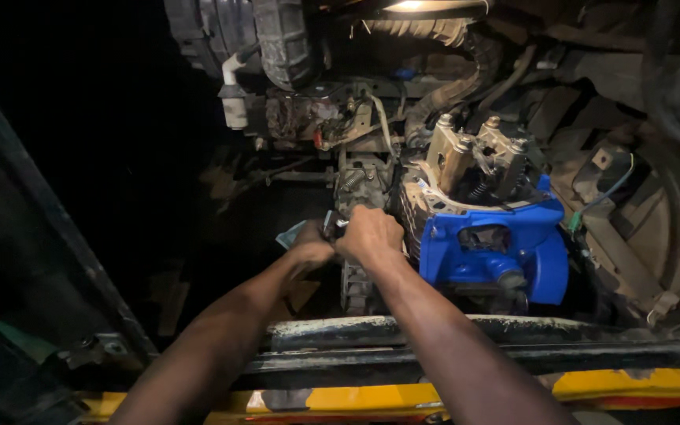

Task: The person uses a wrench to tighten bolts on a vehicle engine component. The hands repeatedly position the wrench and apply torque to fasteners on the engine block while a portable work light illuminates the area.

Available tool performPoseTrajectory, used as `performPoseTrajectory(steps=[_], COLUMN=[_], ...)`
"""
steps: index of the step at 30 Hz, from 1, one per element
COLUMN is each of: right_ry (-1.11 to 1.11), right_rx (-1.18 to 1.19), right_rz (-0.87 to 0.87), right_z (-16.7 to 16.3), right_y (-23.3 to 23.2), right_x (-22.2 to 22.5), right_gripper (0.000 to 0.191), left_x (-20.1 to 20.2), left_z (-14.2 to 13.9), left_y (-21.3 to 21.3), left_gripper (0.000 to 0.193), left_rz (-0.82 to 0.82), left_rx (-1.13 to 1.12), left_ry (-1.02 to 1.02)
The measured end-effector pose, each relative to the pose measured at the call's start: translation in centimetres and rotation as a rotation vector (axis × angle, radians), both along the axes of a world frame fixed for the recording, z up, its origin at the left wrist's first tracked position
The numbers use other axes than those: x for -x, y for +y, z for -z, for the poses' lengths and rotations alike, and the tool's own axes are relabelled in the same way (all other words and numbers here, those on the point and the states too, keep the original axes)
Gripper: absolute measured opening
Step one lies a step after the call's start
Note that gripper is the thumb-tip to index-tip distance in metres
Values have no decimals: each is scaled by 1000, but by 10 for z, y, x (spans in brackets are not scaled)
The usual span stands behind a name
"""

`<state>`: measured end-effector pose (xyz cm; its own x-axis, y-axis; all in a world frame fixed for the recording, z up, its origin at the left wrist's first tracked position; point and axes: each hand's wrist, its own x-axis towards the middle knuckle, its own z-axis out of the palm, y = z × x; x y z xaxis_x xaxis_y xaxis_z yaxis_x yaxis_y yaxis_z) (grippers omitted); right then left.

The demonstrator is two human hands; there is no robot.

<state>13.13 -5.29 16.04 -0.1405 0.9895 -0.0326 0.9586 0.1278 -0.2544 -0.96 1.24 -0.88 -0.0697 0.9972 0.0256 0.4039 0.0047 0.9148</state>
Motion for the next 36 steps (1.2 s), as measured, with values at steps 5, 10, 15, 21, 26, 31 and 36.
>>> performPoseTrajectory(steps=[5,10,15,21,26,31,36], right_ry=[-9,-14,-22,-15,7,26,26], right_rx=[18,20,47,23,10,15,29], right_rz=[7,12,37,32,20,11,-3], right_z=[-2,1,3,4,9,11,8], right_y=[1,5,8,7,8,10,6], right_x=[0,1,2,1,0,1,1], right_gripper=[43,41,39,39,36,35,35], left_x=[10,17,8,0,1,6,10], left_z=[-43,-83,-92,-88,-87,-73,-63], left_y=[-12,-51,-68,-70,-65,-62,-59], left_gripper=[40,37,28,33,45,48,43], left_rz=[300,538,696,503,573,648,566], left_rx=[317,726,784,690,668,619,626], left_ry=[593,765,333,431,377,462,338])
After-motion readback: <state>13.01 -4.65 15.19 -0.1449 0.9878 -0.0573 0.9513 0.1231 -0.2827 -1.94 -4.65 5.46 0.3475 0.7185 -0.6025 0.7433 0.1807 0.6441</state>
